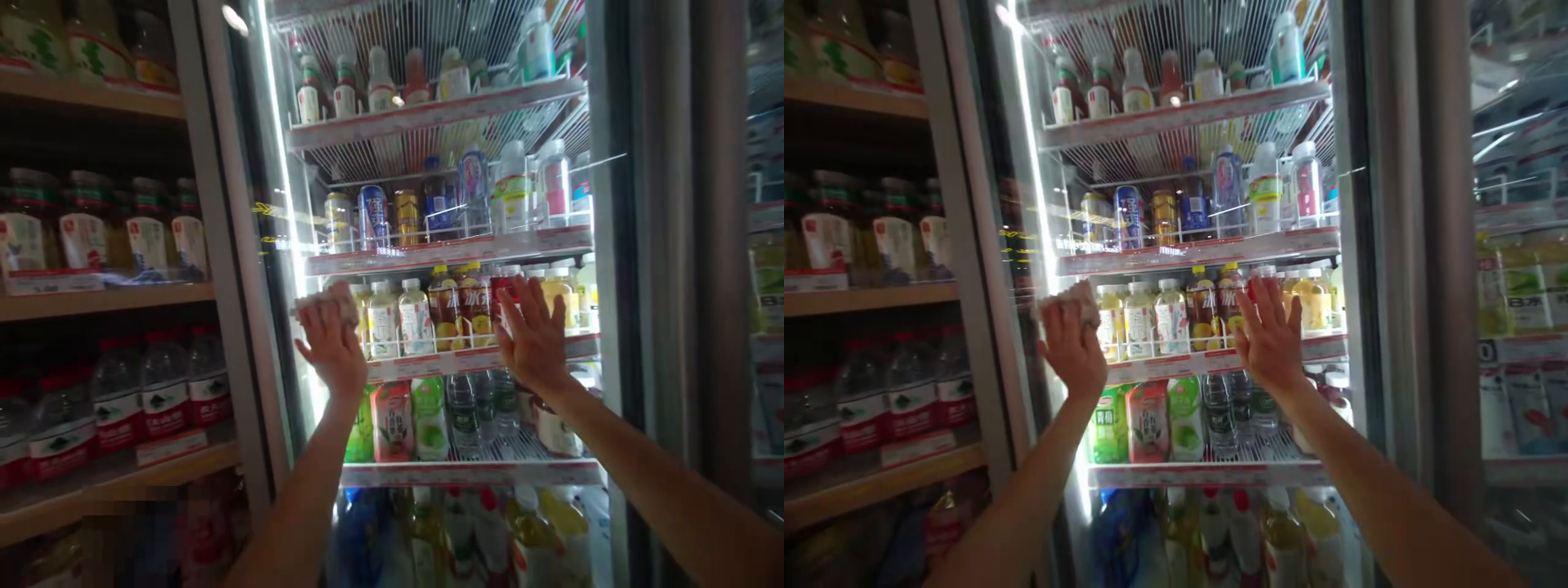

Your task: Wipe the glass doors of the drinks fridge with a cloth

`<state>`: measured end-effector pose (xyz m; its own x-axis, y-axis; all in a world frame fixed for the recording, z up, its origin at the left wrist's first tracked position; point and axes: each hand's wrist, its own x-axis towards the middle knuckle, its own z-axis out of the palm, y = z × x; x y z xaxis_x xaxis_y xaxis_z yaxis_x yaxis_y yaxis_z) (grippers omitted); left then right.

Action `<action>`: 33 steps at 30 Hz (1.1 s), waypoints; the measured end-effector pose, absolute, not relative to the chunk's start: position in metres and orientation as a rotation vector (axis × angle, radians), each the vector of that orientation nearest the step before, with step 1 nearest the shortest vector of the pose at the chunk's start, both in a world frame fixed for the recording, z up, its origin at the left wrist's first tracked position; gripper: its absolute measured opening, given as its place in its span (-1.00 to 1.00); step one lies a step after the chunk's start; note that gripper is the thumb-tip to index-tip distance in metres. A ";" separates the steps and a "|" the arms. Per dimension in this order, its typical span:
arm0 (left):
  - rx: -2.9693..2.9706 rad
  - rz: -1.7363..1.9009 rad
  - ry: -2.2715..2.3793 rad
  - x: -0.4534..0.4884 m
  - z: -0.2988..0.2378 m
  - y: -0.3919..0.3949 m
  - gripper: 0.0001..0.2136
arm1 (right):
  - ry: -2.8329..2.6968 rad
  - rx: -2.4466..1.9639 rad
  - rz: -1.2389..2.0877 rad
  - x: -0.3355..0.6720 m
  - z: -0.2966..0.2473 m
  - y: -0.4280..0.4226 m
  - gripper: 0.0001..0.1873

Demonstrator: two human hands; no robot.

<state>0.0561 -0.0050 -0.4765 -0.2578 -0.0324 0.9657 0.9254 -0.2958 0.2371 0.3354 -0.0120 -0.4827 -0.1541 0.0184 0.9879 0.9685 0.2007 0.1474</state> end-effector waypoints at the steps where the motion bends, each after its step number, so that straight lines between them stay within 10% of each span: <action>1: -1.354 -1.560 -1.097 0.071 -0.480 -0.006 -0.60 | -1.424 -0.991 -1.148 0.336 -0.485 -0.012 -0.36; 33: -1.569 -1.302 -0.840 0.079 -0.477 -0.006 -0.64 | -1.415 -0.857 -1.143 0.342 -0.490 -0.010 -0.34</action>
